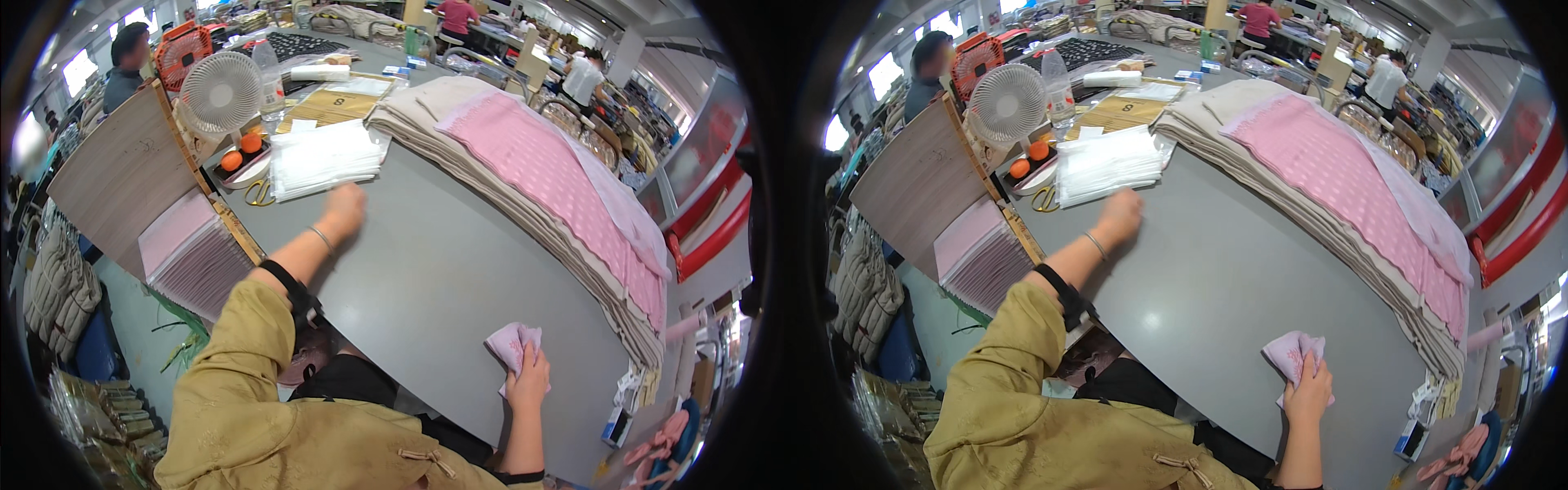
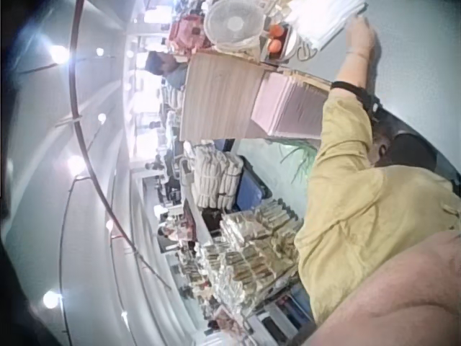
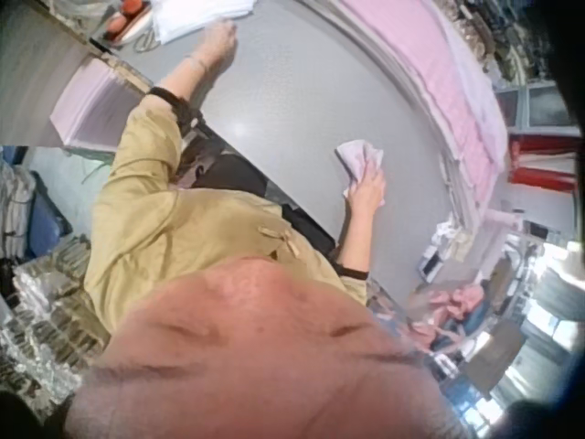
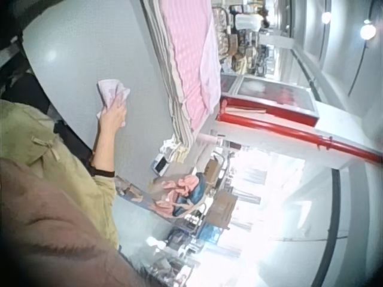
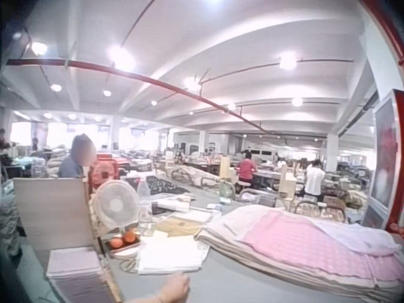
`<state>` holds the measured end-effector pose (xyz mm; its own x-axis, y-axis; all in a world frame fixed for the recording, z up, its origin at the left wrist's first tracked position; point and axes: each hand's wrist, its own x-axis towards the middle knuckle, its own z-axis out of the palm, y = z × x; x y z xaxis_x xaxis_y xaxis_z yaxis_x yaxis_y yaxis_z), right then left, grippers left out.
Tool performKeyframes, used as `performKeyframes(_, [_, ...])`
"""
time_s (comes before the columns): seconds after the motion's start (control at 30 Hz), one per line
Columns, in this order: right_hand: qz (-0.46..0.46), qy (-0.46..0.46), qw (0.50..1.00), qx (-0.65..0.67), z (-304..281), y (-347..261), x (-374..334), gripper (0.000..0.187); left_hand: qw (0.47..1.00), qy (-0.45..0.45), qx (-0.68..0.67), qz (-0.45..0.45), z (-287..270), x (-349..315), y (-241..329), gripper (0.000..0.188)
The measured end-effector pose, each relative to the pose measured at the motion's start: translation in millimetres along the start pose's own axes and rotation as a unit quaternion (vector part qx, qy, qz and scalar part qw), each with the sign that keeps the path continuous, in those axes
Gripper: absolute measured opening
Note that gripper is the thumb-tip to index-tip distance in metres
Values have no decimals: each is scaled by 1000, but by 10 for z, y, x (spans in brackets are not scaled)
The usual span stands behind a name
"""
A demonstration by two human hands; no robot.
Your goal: The person repeatedly picks up pink patterned cloths, folds them neatly, places each folded cloth into a clear plastic bag, and stacks the packaged items on the table. The process is repeated multiple times with consistent folding and packaging.
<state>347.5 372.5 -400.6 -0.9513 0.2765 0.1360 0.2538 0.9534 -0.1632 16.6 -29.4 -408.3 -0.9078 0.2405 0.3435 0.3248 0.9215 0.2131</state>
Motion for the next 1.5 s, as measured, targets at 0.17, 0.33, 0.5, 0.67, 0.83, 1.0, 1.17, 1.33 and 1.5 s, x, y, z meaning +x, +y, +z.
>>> performKeyframes(0.17, [-9, 25, 1000, 11, 55, -63, 8, 73, 975, 207, -17, -83, -237, 344, -1256, 23])
performKeyframes(0.33, [-2, 27, 1000, -2, 53, -94, 48, 73, 993, 22, -26, -113, -283, 735, -1424, 23])
performKeyframes(0.5, [-1, 37, 999, 6, 91, -80, 16, 73, 995, -44, 13, -90, -335, 827, -1504, 20])
performKeyframes(0.67, [-18, 61, 998, -9, 181, 7, 6, 75, 964, 257, -4, -69, -653, 708, -1140, 13])
performKeyframes(0.83, [-29, 17, 998, 61, 170, 93, 72, 73, 975, -76, -72, 195, -313, -545, 415, 10])
performKeyframes(1.0, [-51, 2, 939, 341, 111, -163, 100, 64, 875, -31, -202, 440, 157, -1637, 1574, 16])
performKeyframes(1.17, [-68, -59, 924, 371, 105, -652, 7, 60, 860, -43, -213, 462, 55, -1823, 2025, 13])
performKeyframes(1.33, [-98, -57, 962, 250, 43, -817, -63, 64, 901, -36, -137, 411, -92, -1853, 1309, 10])
performKeyframes(1.5, [-85, -62, 959, 262, 49, -822, -52, 65, 876, -40, -115, 467, -295, -1844, 684, 10])
